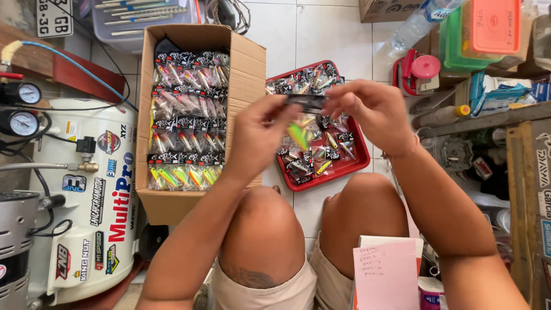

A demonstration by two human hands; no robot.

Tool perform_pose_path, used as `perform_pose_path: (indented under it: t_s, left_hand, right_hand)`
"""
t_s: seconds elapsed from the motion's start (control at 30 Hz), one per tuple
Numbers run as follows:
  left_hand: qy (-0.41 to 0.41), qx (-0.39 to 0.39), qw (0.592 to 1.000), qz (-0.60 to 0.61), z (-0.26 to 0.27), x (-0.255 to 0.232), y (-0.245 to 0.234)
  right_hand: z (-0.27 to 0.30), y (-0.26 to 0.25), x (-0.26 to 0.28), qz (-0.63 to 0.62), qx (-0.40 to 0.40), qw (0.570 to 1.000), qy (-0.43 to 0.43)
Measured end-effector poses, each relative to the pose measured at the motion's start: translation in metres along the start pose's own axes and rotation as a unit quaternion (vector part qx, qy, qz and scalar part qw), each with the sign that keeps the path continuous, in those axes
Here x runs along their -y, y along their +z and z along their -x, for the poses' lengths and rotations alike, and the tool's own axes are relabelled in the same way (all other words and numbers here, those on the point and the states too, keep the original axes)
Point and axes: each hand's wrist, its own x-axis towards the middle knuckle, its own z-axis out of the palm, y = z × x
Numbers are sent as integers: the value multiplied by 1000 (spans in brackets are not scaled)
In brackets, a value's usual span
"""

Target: The person sorts packaged fishing lures from a red tray into a cardboard box and writes on a notepad.

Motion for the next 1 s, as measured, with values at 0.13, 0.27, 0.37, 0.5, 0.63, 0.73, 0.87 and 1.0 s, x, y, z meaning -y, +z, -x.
perform_pose_path:
  t_s: [0.13, 0.27, 0.37, 0.5, 0.63, 0.73, 0.87, 1.0]
  left_hand:
    - [-66, -80, 994, -40, 22, 31, -75]
    - [-161, -154, 961, -164, 58, 70, -155]
    - [-211, -191, 923, -257, 90, 109, -202]
    - [-259, -189, 864, -389, 117, 135, -213]
    - [-196, -144, 803, -544, 126, 150, -218]
    - [-212, -153, 814, -518, 124, 148, -214]
    - [-216, -201, 837, -461, 100, 98, -179]
    - [-141, -150, 935, -287, 73, 53, -127]
  right_hand:
    - [-3, -6, -114, 63, -6, 989, 136]
    - [30, 0, -230, 233, 45, 885, 401]
    - [50, 15, -288, 212, 1, 854, 475]
    - [64, 31, -327, 264, -37, 850, 454]
    - [62, 26, -334, 325, -62, 837, 436]
    - [64, 13, -324, 334, -34, 833, 440]
    - [71, -13, -293, 83, -108, 880, 455]
    - [61, -34, -231, 47, -79, 938, 334]
